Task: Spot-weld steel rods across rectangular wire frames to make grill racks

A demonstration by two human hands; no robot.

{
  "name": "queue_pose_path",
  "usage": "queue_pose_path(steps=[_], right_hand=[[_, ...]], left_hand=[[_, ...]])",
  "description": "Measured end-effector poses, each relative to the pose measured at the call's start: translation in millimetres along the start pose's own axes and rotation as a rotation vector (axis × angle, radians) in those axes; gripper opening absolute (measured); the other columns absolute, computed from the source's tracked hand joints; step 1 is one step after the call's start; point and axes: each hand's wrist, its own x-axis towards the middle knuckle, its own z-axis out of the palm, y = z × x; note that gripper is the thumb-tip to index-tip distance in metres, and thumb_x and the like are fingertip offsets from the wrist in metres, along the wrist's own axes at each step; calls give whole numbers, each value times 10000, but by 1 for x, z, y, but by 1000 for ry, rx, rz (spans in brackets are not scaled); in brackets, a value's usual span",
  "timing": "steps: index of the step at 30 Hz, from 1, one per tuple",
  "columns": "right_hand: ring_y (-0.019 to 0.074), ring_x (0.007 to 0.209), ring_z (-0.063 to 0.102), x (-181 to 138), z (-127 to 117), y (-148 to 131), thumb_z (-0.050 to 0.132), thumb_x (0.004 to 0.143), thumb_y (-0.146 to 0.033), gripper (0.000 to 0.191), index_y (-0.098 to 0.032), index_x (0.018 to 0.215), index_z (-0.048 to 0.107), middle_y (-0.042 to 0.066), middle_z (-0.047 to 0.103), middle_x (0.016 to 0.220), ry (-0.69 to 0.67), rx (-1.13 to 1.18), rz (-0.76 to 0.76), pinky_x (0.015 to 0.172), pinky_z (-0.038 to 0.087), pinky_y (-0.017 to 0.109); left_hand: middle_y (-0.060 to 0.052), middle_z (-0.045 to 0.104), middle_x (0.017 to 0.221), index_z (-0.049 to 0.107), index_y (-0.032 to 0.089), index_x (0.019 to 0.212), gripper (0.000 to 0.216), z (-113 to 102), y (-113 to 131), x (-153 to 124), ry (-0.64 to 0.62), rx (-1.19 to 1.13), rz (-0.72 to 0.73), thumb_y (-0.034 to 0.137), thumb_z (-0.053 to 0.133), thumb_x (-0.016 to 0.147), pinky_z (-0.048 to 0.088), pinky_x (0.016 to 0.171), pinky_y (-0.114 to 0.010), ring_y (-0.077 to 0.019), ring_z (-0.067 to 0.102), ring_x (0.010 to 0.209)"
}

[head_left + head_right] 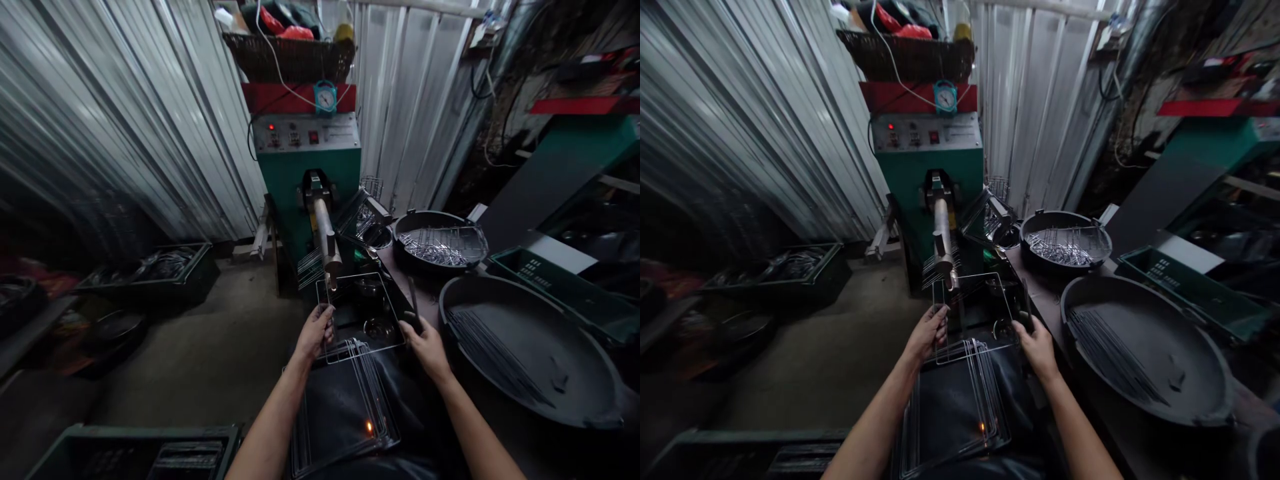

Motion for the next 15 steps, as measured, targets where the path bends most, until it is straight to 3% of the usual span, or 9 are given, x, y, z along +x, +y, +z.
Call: queue_pose_path(steps=[3,5,15], right_hand=[[69,382,412,23,6,13,585,688,-419,297,-136,778,572,-23,519,547,-216,186,210,353,319,186],[40,332,352,38,15,16,605,665,-412,283,-141,727,552,-53,480,492,-287,316,274,321,258,164],[26,299,348,127,48,-5,674,542,-301,247,-140,666,533,-48,507,460,-149,514,307,272,219,137]], left_hand=[[99,398,516,439,190,776,337,-3,11,17,15,6,48,410,643,622,193,295,-127,2,271,311],[100,391,492,454,179,768,337,-4,21,32,20,19,60,390,660,606,183,292,-130,1,264,307],[120,338,400,407,175,696,334,-2,56,110,153,-7,72,297,690,567,159,309,-123,-1,260,291]])
